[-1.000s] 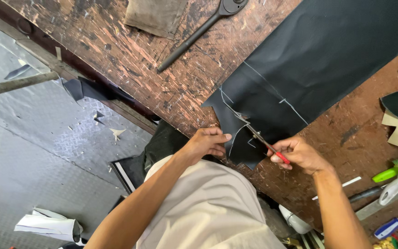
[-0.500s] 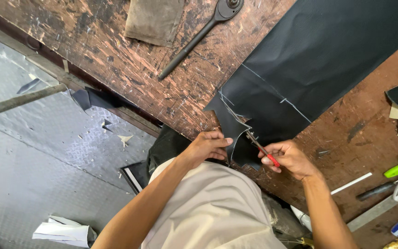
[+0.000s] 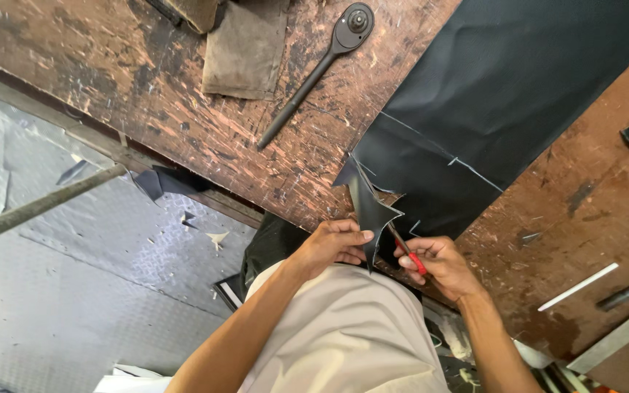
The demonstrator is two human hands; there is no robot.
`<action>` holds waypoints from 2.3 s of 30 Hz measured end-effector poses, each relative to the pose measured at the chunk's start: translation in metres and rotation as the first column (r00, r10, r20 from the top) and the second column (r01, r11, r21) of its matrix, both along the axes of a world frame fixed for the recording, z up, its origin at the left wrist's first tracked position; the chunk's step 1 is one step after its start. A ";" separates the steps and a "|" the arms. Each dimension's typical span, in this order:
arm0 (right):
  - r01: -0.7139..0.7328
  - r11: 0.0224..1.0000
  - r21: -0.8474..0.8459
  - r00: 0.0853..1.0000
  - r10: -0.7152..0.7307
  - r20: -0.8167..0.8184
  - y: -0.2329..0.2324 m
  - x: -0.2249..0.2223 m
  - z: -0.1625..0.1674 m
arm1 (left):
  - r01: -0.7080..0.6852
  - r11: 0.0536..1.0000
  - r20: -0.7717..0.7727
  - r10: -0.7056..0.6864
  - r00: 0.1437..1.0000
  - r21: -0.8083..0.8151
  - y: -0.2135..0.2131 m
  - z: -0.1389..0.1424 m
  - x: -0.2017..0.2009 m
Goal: The person traces a pattern onto a black sheet using a white marker, then cuts the sheet along the traced lines with scissors. A beige template is placed on the cut piece afterward.
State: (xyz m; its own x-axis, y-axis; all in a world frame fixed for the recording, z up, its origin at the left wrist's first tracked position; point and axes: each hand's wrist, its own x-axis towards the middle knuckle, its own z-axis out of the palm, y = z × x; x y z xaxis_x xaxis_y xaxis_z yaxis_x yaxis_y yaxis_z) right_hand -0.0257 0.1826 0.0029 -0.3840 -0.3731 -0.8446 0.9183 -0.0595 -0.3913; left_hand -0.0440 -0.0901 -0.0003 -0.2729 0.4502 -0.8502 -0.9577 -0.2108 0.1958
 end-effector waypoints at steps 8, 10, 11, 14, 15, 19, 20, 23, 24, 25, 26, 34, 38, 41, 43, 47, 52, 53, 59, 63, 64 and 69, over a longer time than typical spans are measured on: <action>0.134 0.990 -0.037 0.991 -0.133 0.014 -0.026 0.013 -0.005 | 0.083 0.996 0.026 -0.084 0.996 0.033 -0.012 0.004 -0.003; 0.183 0.981 -0.068 0.983 -0.184 -0.006 -0.034 0.015 -0.008 | 0.098 0.995 0.028 -0.099 0.995 0.035 -0.015 0.002 -0.007; 0.201 0.977 -0.073 0.979 -0.202 -0.006 -0.038 0.017 -0.008 | 0.105 0.994 0.030 -0.105 0.994 0.028 -0.017 0.002 -0.008; 0.245 0.966 -0.077 0.969 -0.246 0.000 -0.045 0.023 -0.010 | 0.128 0.992 0.040 -0.129 0.991 0.017 -0.022 0.000 -0.011; 0.252 0.965 -0.074 0.968 -0.253 0.004 -0.047 0.025 -0.010 | 0.136 0.991 0.042 -0.136 0.990 0.014 -0.024 -0.001 -0.012; 0.273 0.959 -0.078 0.961 -0.275 -0.015 -0.055 0.030 -0.009 | 0.178 0.984 0.031 -0.179 0.983 0.018 -0.033 0.000 -0.017; 0.290 0.953 -0.083 0.957 -0.292 -0.005 -0.057 0.031 -0.009 | 0.189 0.982 0.032 -0.189 0.981 0.013 -0.034 0.001 -0.018; 0.334 0.938 -0.090 0.943 -0.333 0.030 -0.067 0.035 -0.009 | 0.218 0.976 -0.001 -0.218 0.976 0.011 -0.039 0.002 -0.021; 0.343 0.935 -0.085 0.939 -0.341 0.044 -0.071 0.037 -0.010 | 0.228 0.974 -0.018 -0.228 0.974 0.011 -0.042 0.002 -0.022; 0.352 0.933 -0.079 0.936 -0.348 0.058 -0.075 0.041 -0.011 | 0.266 0.964 -0.048 -0.266 0.963 -0.010 -0.049 0.004 -0.022; 0.360 0.929 -0.084 0.933 -0.357 0.050 -0.078 0.045 -0.011 | 0.303 0.952 -0.076 -0.305 0.949 -0.032 -0.061 0.008 -0.021; 0.458 0.882 0.113 0.889 -0.456 -0.039 -0.052 0.108 0.002 | 0.585 -0.099 0.180 -0.980 0.082 -0.805 -0.241 0.075 -0.052; 0.642 0.746 0.176 0.766 -0.632 -0.120 -0.017 0.150 0.003 | 0.357 -0.668 0.678 -0.725 -0.116 -0.653 -0.204 0.092 -0.056; 0.679 0.681 0.275 0.730 -0.667 -0.148 0.026 0.171 0.000 | 0.402 0.014 0.048 -0.989 0.143 -0.916 -0.115 0.075 -0.066; 0.639 0.649 0.413 0.748 -0.649 -0.138 0.058 0.171 -0.005 | 0.060 0.189 -0.197 -0.960 -0.198 -0.980 -0.041 0.066 -0.064; 0.531 0.754 0.387 0.845 -0.503 -0.179 0.126 0.160 -0.004 | 0.013 0.298 -0.274 -0.858 -0.435 -0.955 0.086 0.057 -0.065; 0.392 0.848 0.357 0.920 -0.349 -0.180 0.191 0.108 -0.014 | 0.035 0.062 -0.071 -0.880 -0.469 -0.997 0.150 0.050 -0.071; 0.375 0.876 0.305 0.924 -0.328 -0.196 0.200 0.097 -0.017 | 0.044 0.002 -0.023 -0.873 -0.487 -0.999 0.152 0.048 -0.071; 0.058 0.987 0.147 0.988 -0.035 -0.149 0.237 0.037 -0.025 | 0.034 0.024 -0.037 -0.894 -0.446 -0.999 0.151 0.031 -0.057; -0.202 0.961 0.187 0.965 0.228 -0.129 0.252 -0.002 -0.023 | -0.086 0.019 0.019 -0.904 -0.426 -0.996 0.153 0.026 -0.050; -0.255 0.946 0.200 0.953 0.281 -0.114 0.256 -0.011 -0.020 | -0.078 0.024 0.011 -0.910 -0.415 -0.997 0.154 0.026 -0.048; -0.427 0.859 0.282 0.881 0.466 -0.087 0.276 -0.063 -0.004 | -0.039 0.039 -0.023 -0.933 -0.360 -0.998 0.157 0.031 -0.044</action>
State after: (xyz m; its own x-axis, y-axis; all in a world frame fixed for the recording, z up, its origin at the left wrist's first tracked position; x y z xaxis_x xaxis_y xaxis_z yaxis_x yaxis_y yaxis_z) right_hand -0.0882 0.4584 -0.0013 -0.3528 -0.3209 -0.8789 0.7537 0.4592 -0.4702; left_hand -0.0882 0.0666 0.0310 -0.7117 0.5772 -0.4005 0.5356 0.8147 0.2223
